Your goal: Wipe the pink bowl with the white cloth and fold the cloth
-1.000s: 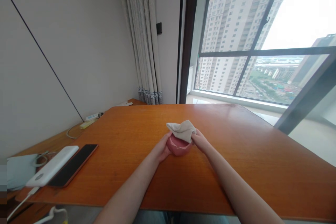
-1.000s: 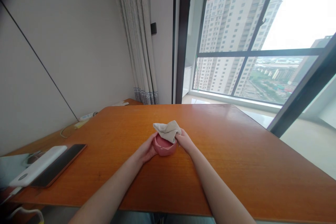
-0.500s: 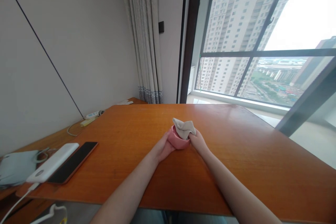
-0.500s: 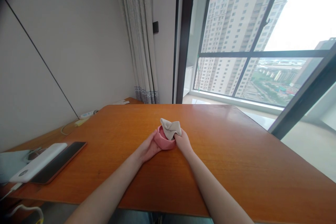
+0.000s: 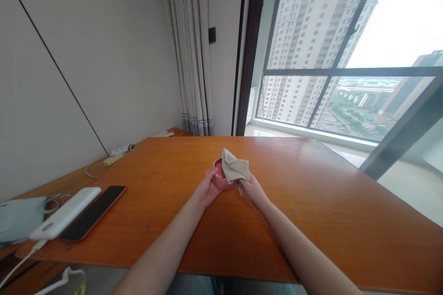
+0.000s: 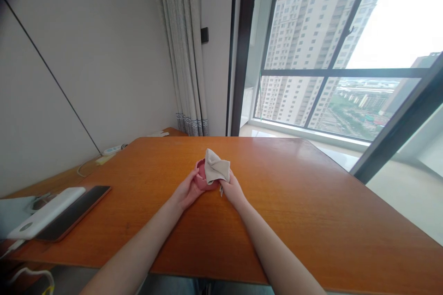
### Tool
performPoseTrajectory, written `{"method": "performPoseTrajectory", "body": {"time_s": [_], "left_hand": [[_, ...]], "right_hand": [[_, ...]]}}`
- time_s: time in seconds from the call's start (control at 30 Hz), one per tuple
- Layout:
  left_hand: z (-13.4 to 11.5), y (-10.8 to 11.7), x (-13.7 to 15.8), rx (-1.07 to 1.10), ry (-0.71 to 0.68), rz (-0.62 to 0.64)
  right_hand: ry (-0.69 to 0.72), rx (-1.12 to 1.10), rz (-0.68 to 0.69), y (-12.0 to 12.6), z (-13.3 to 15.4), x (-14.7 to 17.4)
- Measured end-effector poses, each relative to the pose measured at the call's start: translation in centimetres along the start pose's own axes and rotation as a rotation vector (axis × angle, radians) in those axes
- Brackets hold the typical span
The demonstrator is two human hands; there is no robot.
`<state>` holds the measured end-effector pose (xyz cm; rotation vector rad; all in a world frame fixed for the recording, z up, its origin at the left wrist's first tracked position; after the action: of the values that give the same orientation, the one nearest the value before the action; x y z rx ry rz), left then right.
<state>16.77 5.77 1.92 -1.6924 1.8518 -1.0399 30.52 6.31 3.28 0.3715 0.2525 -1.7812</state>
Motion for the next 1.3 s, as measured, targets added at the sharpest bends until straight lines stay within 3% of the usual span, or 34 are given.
{"method": "performPoseTrajectory", "body": {"time_s": [0.13, 0.2, 0.27, 0.37, 0.47, 0.6, 0.7, 0.83, 1.0, 1.17, 1.23, 1.3], "left_hand": [[0.2, -1.4, 0.8, -0.031, -0.061, 0.125], [0.8, -1.9, 1.2, -0.058, 0.012, 0.191], [1.4, -1.9, 1.4, -0.094, 0.112, 0.208], [2.2, -1.2, 1.6, -0.185, 0.263, 0.188], [2.6, -0.4, 1.4, -0.226, 0.311, 0.136], [1.9, 0.4, 0.3, -0.136, 0.198, -0.033], [1.3, 0.5, -0.2, -0.069, 0.092, -0.09], [0.9, 0.3, 0.0, -0.096, -0.011, -0.053], [1.8, -0.6, 1.1, -0.241, 0.142, 0.128], [3.0, 0.5, 1.1, -0.421, 0.367, 0.053], [3.1, 0.6, 1.0, -0.41, 0.352, 0.035], [2.9, 0.6, 0.7, -0.375, 0.279, 0.003]], "right_hand": [[0.078, 0.019, -0.121, 0.0, 0.3, 0.8], [0.078, 0.042, -0.179, 0.7, 0.1, 0.5], [0.044, 0.047, -0.152, 1.3, -0.3, -0.2], [-0.005, 0.058, -0.015, 1.9, -0.7, -1.3], [-0.034, 0.08, 0.064, 1.9, -0.7, -1.7], [0.022, 0.081, 0.022, 1.1, 0.1, -1.0], [-0.078, 0.079, -0.01, 0.1, -0.6, 0.0], [-0.124, 0.059, -0.084, -0.2, -1.3, 0.6], [-0.065, 0.088, -0.049, 1.7, -1.1, -1.1], [-0.076, 0.107, 0.179, 2.2, -0.9, -2.2], [-0.08, 0.113, 0.172, 2.1, -1.1, -2.3], [-0.072, 0.092, 0.074, 2.0, -1.4, -2.1]]}}
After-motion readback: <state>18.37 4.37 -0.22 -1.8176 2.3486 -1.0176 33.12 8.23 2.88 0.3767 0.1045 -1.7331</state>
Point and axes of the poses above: each hand's wrist, its own x-axis away from the middle knuckle, its own y-axis out of the back of the hand, z = x × y, the point moved 6 cm from there along -x, towards the middle knuckle, and after that the axes turned 12 degrees about -z, right-handed, at the moved point
